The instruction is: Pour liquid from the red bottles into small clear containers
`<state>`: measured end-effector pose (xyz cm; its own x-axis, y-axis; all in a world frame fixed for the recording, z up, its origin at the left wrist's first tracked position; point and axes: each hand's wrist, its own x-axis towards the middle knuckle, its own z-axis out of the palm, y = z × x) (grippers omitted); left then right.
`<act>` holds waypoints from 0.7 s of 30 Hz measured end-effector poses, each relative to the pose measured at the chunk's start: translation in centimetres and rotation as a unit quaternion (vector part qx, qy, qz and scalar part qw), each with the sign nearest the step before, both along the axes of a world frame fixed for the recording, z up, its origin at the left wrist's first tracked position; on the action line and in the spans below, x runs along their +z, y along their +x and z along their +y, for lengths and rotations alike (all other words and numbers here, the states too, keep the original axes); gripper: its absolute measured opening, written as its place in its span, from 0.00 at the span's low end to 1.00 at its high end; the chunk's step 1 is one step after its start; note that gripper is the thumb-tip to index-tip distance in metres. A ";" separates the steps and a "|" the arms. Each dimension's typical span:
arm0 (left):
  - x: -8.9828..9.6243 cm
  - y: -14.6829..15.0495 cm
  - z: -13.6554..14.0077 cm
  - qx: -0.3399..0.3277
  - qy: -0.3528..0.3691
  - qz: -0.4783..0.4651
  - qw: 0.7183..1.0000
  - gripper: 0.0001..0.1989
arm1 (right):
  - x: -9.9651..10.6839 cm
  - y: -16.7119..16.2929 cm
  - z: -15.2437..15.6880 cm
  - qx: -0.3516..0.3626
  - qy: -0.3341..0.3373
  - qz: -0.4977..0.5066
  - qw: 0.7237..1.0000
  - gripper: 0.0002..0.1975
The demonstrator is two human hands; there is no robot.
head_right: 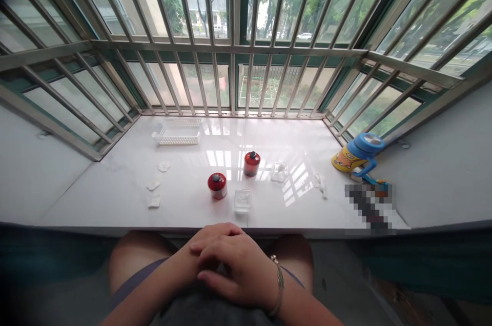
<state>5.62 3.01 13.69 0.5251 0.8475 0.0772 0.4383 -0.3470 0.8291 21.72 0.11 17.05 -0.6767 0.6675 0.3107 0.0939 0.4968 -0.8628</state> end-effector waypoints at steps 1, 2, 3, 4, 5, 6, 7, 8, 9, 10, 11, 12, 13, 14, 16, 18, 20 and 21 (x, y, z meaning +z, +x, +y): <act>0.3 -0.4 -0.4 -0.020 -0.032 -0.015 0.999 0.15 | -0.2 0.1 0.0 -0.001 -0.001 0.010 1.000 0.07; 0.7 -0.9 -0.8 -0.032 -0.071 -0.038 0.996 0.18 | -0.4 0.3 0.0 -0.003 -0.002 0.023 1.000 0.06; 1.1 -1.6 -1.4 -0.033 -0.114 -0.068 0.991 0.20 | -0.7 0.4 -0.1 -0.005 0.001 0.032 0.999 0.05; 1.6 -2.3 -1.9 -0.025 -0.150 -0.097 0.984 0.21 | -0.9 0.6 -0.2 -0.015 0.005 0.032 0.999 0.05; 1.9 -2.9 -2.4 -0.015 -0.176 -0.120 0.977 0.21 | -1.2 0.8 -0.3 -0.034 0.010 0.020 0.999 0.05; 2.2 -3.5 -2.8 -0.003 -0.191 -0.135 0.972 0.21 | -1.4 0.9 -0.4 -0.062 0.018 0.000 0.998 0.06; 2.4 -4.0 -3.1 0.005 -0.200 -0.144 0.969 0.21 | -1.6 1.1 -0.4 -0.093 0.028 -0.022 0.995 0.06; 2.5 -4.4 -3.4 0.011 -0.207 -0.155 0.966 0.23 | -1.7 1.2 -0.4 -0.123 0.039 -0.040 0.991 0.07; 2.6 -4.7 -3.6 0.015 -0.216 -0.169 0.961 0.24 | -1.8 1.3 -0.3 -0.150 0.050 -0.048 0.986 0.07; 2.6 -4.9 -3.8 0.016 -0.229 -0.186 0.956 0.25 | -1.9 1.4 -0.2 -0.171 0.063 -0.046 0.982 0.07; 2.7 -5.1 -3.9 0.010 -0.243 -0.198 0.950 0.27 | -1.9 1.4 -0.1 -0.190 0.075 -0.041 0.978 0.08; 2.9 -5.2 -4.0 -0.006 -0.255 -0.199 0.946 0.27 | -1.9 1.5 0.0 -0.209 0.083 -0.036 0.974 0.11; 3.2 -5.4 -4.1 -0.025 -0.257 -0.187 0.948 0.27 | -1.8 1.5 0.1 -0.228 0.084 -0.036 0.969 0.15; 3.5 -5.5 -4.2 -0.041 -0.250 -0.164 0.953 0.26 | -1.8 1.6 0.2 -0.243 0.078 -0.042 0.966 0.18; 4.3 -5.8 -4.2 -0.050 -0.217 -0.110 0.969 0.23 | -1.8 1.7 0.3 -0.256 0.047 -0.064 0.964 0.22; 4.9 -6.1 -4.2 -0.040 -0.191 -0.082 0.977 0.21 | -2.0 2.0 0.4 -0.247 0.017 -0.091 0.965 0.19; 5.3 -6.7 -4.2 -0.031 -0.200 -0.087 0.975 0.18 | -2.0 2.8 0.5 -0.240 0.019 -0.112 0.964 0.10; 5.3 -7.0 -4.2 -0.023 -0.212 -0.102 0.972 0.17 | -1.9 3.4 0.5 -0.242 0.032 -0.118 0.963 0.06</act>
<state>-1.41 -1.17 19.02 0.5740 0.8017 -0.1667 0.2418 0.0285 0.9699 25.14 0.65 15.15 -0.3489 0.9065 0.2377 0.5178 0.3978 -0.7574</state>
